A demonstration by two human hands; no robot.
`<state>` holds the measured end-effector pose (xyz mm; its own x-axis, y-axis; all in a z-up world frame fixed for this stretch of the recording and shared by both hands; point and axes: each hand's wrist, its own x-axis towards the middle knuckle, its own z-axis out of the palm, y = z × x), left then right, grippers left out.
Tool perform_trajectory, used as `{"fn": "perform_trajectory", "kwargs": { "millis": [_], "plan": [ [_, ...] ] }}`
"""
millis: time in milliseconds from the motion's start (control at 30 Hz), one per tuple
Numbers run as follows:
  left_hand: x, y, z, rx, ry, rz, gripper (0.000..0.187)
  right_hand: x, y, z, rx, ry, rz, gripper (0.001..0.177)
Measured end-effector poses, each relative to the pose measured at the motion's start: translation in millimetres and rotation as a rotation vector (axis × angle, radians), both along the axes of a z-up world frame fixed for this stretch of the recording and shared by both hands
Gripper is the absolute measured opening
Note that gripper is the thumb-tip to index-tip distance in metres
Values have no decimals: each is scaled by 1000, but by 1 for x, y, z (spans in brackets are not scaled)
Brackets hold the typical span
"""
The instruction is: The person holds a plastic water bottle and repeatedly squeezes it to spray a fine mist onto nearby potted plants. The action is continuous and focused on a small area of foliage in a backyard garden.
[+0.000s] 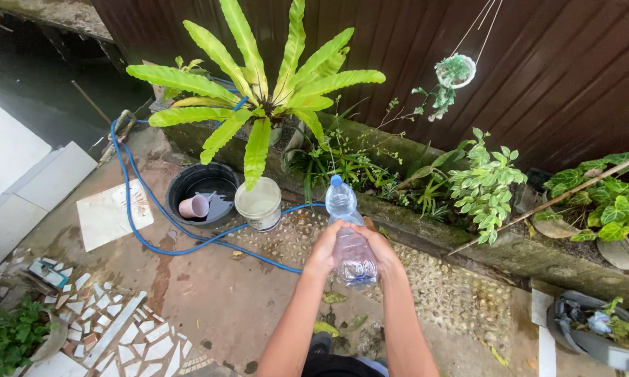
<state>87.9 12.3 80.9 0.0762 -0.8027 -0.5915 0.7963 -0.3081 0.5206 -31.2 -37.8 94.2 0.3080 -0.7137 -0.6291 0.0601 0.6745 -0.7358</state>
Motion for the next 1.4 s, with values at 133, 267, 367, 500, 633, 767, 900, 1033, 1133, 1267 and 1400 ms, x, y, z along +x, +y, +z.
{"fn": "perform_trajectory", "kwargs": {
  "millis": [133, 267, 367, 500, 633, 767, 900, 1033, 1133, 1267, 1400],
  "plan": [
    [-15, -28, -59, -8, 23, -33, 19, -17, -6, -8, 16, -1, 17, 49],
    [-39, -50, -110, -7, 84, -29, 14, -43, -20, -31, 50, -20, -50, 48],
    [-59, -55, -115, -10, 86, -52, 16, -66, -28, -48, 54, -18, -61, 48],
    [-88, -73, -136, -21, 108, -82, 17, -94, -43, -72, 67, -9, -86, 47],
    [-118, -86, -140, -13, 101, -116, 20, -121, -38, -46, 63, -4, -134, 43],
    [-149, -88, -125, -10, 132, -163, 18, -150, -39, -53, 68, -19, -171, 40],
    [-181, -96, -127, -6, 165, -221, 20, -183, -35, -38, 74, -16, -229, 40],
    [-217, -93, -113, -9, 145, -305, 24, -223, -27, -38, 57, -52, -312, 36],
    [-247, -89, -98, 3, 143, -366, 24, -253, -19, -35, 76, -67, -362, 38],
    [-288, -89, -107, 2, 159, -458, 26, -283, 2, -15, 62, -71, -458, 35],
    [-316, -75, -73, 19, 150, -549, 23, -309, 22, 0, 47, -45, -559, 36]
  ]
}}
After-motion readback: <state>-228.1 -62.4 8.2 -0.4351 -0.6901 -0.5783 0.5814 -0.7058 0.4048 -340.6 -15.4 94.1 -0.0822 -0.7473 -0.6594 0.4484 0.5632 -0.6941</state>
